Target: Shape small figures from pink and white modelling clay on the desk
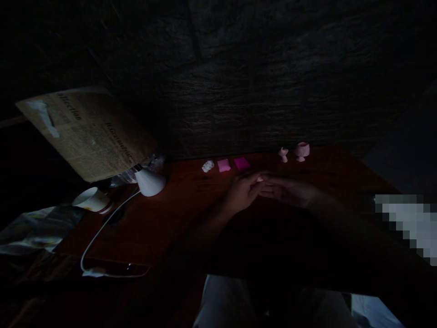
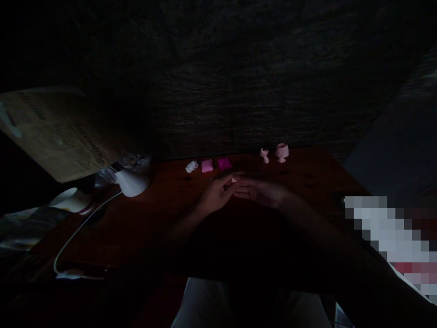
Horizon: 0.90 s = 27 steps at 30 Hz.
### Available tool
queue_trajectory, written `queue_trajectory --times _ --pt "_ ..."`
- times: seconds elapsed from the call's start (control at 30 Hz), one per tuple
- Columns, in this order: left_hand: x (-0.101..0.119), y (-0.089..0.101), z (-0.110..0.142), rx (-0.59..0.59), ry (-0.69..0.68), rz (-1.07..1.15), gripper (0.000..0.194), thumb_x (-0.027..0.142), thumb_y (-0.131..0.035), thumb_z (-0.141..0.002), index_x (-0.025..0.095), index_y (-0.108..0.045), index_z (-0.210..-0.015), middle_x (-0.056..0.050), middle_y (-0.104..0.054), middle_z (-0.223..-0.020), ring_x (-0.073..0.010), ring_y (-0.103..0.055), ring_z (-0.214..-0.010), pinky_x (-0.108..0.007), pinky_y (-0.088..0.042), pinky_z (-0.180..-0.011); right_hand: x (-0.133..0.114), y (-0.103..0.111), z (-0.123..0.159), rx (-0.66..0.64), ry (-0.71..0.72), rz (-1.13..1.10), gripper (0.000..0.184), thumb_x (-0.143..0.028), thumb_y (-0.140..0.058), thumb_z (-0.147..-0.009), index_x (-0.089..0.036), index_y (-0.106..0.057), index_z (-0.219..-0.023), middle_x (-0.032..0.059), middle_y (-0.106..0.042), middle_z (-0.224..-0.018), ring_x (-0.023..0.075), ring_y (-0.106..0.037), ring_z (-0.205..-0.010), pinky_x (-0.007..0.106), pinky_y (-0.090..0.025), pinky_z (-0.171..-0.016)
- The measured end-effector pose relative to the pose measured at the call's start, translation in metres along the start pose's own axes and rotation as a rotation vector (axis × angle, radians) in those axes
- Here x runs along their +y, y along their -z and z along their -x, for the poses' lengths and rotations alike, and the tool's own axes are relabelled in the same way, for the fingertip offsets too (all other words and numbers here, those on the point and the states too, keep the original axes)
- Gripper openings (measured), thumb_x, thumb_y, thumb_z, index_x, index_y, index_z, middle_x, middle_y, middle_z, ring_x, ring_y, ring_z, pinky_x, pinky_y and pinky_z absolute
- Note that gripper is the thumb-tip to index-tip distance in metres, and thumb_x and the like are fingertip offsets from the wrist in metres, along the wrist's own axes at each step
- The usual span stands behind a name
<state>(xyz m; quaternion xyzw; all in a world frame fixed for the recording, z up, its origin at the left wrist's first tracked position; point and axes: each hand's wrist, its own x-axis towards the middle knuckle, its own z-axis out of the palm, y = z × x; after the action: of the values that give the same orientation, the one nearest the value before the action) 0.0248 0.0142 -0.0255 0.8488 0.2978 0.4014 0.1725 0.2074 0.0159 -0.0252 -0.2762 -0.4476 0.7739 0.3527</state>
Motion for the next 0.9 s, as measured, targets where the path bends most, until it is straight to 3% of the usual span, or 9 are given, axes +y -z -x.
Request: queue_trajectory --times 0.17,0.37,0.67,0.9 --pt "-0.002 -0.001 0.000 -0.027 -0.036 -0.022 0.035 0.022 -0.042 -0.103 0.017 -0.061 -0.131 -0.014 -0.068 -0.131 -0.0244 -0.065 -0.121 -0.043 -0.054 -0.104 0.002 0.004 -0.002 0.022 -0.031 -0.093 0.025 -0.044 -0.086 -0.073 -0.027 -0.077 -0.090 -0.0014 -0.078 -0.096 0.0157 -0.070 -0.099 0.036 -0.047 -0.106" --pt "0.002 0.004 0.001 0.013 -0.062 0.034 0.043 0.028 -0.053 -0.100 0.019 -0.054 -0.142 -0.016 -0.062 -0.139 -0.0247 -0.063 -0.125 -0.041 -0.053 -0.106 -0.002 0.005 0.001 0.100 0.002 -0.121 0.024 -0.032 -0.088 -0.070 -0.025 -0.077 -0.090 -0.0003 -0.077 -0.101 0.0153 -0.068 -0.101 0.032 -0.047 -0.099" --pt "0.003 0.010 -0.001 0.019 -0.166 0.043 0.041 0.018 -0.064 -0.093 0.018 -0.062 -0.134 -0.016 -0.066 -0.134 -0.0231 -0.066 -0.121 -0.038 -0.057 -0.100 -0.005 0.000 0.004 0.095 0.009 -0.054 0.031 -0.026 -0.094 -0.056 -0.024 -0.075 -0.080 -0.0030 -0.076 -0.089 0.0118 -0.067 -0.087 0.027 -0.049 -0.086" --pt "0.009 0.008 0.000 0.061 -0.172 0.076 0.033 0.009 -0.066 -0.089 0.017 -0.071 -0.120 -0.012 -0.076 -0.116 -0.0189 -0.074 -0.102 -0.031 -0.062 -0.088 -0.003 -0.002 0.003 0.069 0.026 0.039 0.033 -0.027 -0.091 -0.061 -0.022 -0.077 -0.090 0.0024 -0.077 -0.100 0.0168 -0.068 -0.100 0.032 -0.048 -0.094"
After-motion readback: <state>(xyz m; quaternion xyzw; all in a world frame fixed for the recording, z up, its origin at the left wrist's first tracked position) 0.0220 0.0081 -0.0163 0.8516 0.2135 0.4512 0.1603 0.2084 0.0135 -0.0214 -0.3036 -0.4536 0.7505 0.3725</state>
